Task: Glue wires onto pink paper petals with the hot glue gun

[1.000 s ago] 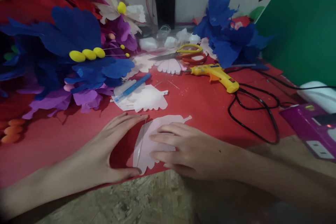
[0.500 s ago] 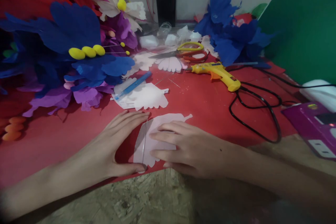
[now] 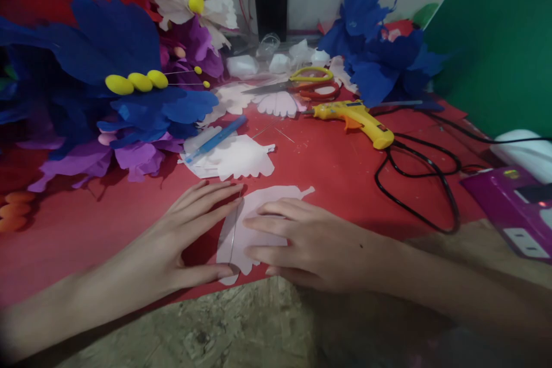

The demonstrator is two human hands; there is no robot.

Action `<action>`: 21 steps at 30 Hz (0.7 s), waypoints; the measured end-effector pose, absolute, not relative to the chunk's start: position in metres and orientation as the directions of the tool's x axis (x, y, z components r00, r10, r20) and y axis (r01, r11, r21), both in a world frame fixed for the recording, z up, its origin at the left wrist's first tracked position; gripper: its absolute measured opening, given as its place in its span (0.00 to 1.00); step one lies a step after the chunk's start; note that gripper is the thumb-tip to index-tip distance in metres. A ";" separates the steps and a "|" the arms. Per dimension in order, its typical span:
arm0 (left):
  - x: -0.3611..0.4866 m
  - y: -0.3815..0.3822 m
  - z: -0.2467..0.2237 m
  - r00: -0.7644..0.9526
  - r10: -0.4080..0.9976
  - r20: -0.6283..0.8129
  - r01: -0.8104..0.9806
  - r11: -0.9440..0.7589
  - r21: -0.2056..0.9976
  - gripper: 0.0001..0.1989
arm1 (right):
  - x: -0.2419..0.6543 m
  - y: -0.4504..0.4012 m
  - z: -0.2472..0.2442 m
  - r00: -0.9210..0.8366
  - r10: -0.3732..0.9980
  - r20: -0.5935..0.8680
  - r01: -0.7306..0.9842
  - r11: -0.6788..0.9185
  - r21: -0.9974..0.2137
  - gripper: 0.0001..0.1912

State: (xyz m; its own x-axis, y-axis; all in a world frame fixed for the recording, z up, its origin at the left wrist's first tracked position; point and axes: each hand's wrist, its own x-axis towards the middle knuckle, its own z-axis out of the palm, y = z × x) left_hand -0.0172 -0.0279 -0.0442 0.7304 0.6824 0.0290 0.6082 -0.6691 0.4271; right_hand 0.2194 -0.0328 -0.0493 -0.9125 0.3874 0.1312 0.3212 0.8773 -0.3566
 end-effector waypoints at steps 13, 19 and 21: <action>-0.018 -0.026 -0.047 0.723 0.689 0.044 0.605 -0.663 0.441 0.39 | 0.218 -0.031 -0.044 -0.918 0.383 0.103 0.330 0.881 -0.340 0.17; -0.016 -0.026 -0.044 0.719 0.694 0.025 0.621 -0.658 0.426 0.39 | 0.220 -0.032 -0.041 -0.914 0.363 0.181 0.310 0.913 -0.266 0.15; -0.016 -0.027 -0.043 0.726 0.687 0.017 0.618 -0.664 0.420 0.39 | 0.228 -0.025 -0.035 -0.867 0.403 0.294 0.369 0.914 -0.166 0.13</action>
State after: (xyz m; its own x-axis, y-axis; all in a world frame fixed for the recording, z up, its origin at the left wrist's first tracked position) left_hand -0.0160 -0.0269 -0.0427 0.7265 0.6870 0.0168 0.6185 -0.6643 0.4198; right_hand 0.2278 -0.0254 -0.0346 -0.8667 0.4034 0.2935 0.3692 0.9143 -0.1665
